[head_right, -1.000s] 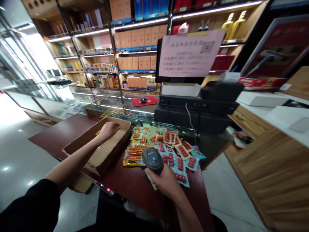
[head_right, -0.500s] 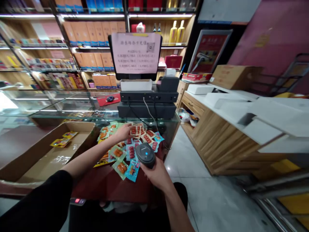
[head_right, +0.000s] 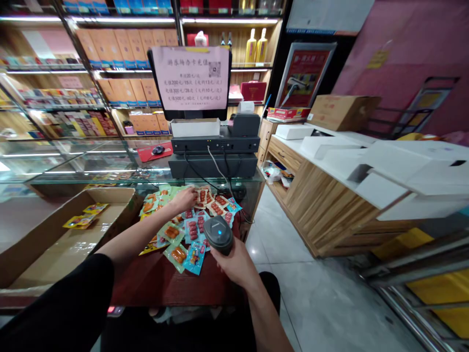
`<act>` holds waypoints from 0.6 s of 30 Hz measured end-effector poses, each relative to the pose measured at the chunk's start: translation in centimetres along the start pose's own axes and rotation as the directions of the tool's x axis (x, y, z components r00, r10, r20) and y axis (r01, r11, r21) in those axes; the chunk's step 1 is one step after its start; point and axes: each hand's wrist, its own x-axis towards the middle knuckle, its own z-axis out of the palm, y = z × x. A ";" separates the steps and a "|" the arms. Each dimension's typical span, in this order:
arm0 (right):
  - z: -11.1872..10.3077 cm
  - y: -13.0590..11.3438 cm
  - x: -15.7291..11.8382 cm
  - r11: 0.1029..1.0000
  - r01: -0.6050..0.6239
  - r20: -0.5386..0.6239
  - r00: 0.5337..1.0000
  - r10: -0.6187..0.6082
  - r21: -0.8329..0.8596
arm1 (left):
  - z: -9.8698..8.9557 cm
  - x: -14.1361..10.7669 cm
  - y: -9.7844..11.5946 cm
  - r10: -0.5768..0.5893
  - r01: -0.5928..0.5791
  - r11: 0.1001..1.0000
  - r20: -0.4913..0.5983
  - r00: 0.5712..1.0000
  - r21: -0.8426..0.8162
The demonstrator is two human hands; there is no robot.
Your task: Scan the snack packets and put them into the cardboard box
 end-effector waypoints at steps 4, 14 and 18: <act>1.1 -0.5 0.5 1.000 0.019 0.031 0.999 -0.018 -0.021 | -1.4 -3.3 -1.4 -0.259 0.148 0.871 -0.183 0.948 -0.468; 5.8 -2.7 3.1 0.989 0.132 0.137 0.983 -0.123 -0.059 | -1.0 -14.7 -2.6 -0.563 0.039 -0.265 0.187 0.805 -0.963; 7.4 -2.2 3.4 0.990 0.102 0.163 0.983 -0.085 -0.099 | -1.0 -16.4 -3.1 -0.621 0.048 -0.179 0.151 0.769 -0.983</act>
